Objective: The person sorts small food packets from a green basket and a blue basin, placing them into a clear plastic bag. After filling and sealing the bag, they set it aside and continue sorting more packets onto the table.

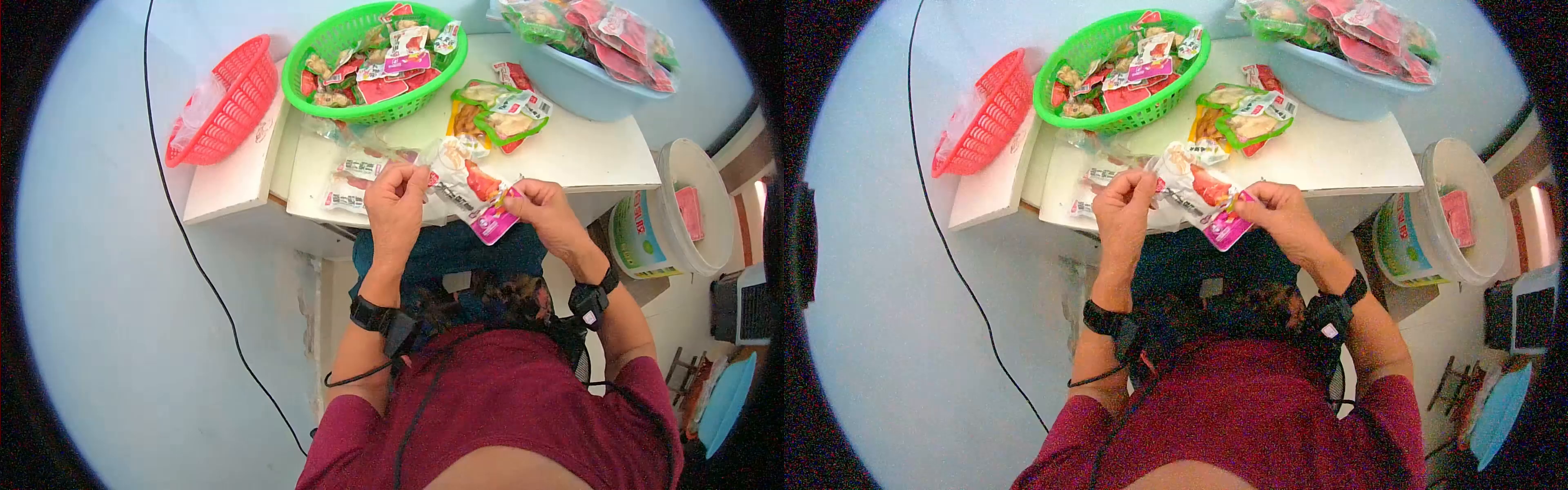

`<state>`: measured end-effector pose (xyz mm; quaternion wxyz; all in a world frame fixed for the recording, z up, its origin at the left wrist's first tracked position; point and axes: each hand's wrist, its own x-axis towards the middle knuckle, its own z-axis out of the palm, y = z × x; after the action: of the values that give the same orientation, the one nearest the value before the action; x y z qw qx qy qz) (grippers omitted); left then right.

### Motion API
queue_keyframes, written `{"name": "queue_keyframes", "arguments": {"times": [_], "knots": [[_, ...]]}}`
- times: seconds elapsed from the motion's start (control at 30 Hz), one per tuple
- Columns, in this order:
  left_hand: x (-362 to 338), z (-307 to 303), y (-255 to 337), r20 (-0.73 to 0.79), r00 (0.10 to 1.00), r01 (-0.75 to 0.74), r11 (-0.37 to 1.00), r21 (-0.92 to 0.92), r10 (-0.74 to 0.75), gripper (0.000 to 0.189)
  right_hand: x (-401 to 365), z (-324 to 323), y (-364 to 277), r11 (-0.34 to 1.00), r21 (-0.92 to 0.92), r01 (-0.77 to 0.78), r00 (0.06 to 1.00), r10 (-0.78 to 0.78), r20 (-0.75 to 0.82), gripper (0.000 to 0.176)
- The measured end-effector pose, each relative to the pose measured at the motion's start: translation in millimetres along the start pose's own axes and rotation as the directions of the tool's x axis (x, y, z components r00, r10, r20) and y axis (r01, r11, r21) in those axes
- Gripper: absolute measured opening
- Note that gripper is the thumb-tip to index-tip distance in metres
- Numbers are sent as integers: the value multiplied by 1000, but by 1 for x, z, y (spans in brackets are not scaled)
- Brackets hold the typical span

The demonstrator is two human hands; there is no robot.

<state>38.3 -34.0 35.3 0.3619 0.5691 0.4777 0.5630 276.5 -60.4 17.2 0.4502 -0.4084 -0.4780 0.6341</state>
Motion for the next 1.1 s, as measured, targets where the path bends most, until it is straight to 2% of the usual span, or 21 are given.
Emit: {"name": "queue_keyframes", "arguments": {"times": [0.03, 0.13, 0.23, 0.33, 0.43, 0.53, 0.73, 0.8, 0.93, 1.03, 1.1], "knots": [[-2, 1, -1, 1, 1000, -12, 1000, 25, 12, 12, -1, 1, 4, 995, 91, 28, 997, -22, -69, 15], [-12, 7, 9, -62, 973, -199, 939, 281, 224, 16, -3, -1, -5, 986, 154, 59, 987, -35, -155, 17], [-18, 7, 7, -38, 938, -288, 835, 469, 345, 25, -4, -4, -19, 994, 104, 29, 988, -13, -155, 19], [-21, 6, 3, 10, 887, -387, 731, 561, 462, 32, -3, -3, -19, 992, 128, 12, 988, 8, -153, 18], [-22, 9, 6, 14, 863, -416, 694, 588, 505, 38, -4, -2, -17, 988, 152, 30, 994, -13, -113, 17], [-22, 10, 10, 25, 857, -427, 681, 595, 515, 42, -4, 2, -18, 974, 223, 37, 997, -22, -69, 15], [-25, 14, 19, 41, 894, -395, 744, 539, 445, 42, 6, 25, -14, 918, 397, 24, 1000, -24, -5, 16], [-24, 13, 21, 56, 874, -426, 708, 563, 482, 42, 14, 29, -7, 891, 453, 5, 998, -31, 50, 17], [-26, 13, 23, 51, 873, -426, 705, 567, 486, 42, 25, 45, -2, 856, 515, -42, 992, -25, 122, 25], [-29, 14, 26, 39, 914, -360, 762, 539, 404, 40, 35, 59, -1, 829, 552, -84, 987, -8, 161, 28], [-30, 14, 26, 41, 904, -374, 742, 557, 426, 40, 43, 72, -3, 833, 543, -104, 983, 2, 186, 31]]}}
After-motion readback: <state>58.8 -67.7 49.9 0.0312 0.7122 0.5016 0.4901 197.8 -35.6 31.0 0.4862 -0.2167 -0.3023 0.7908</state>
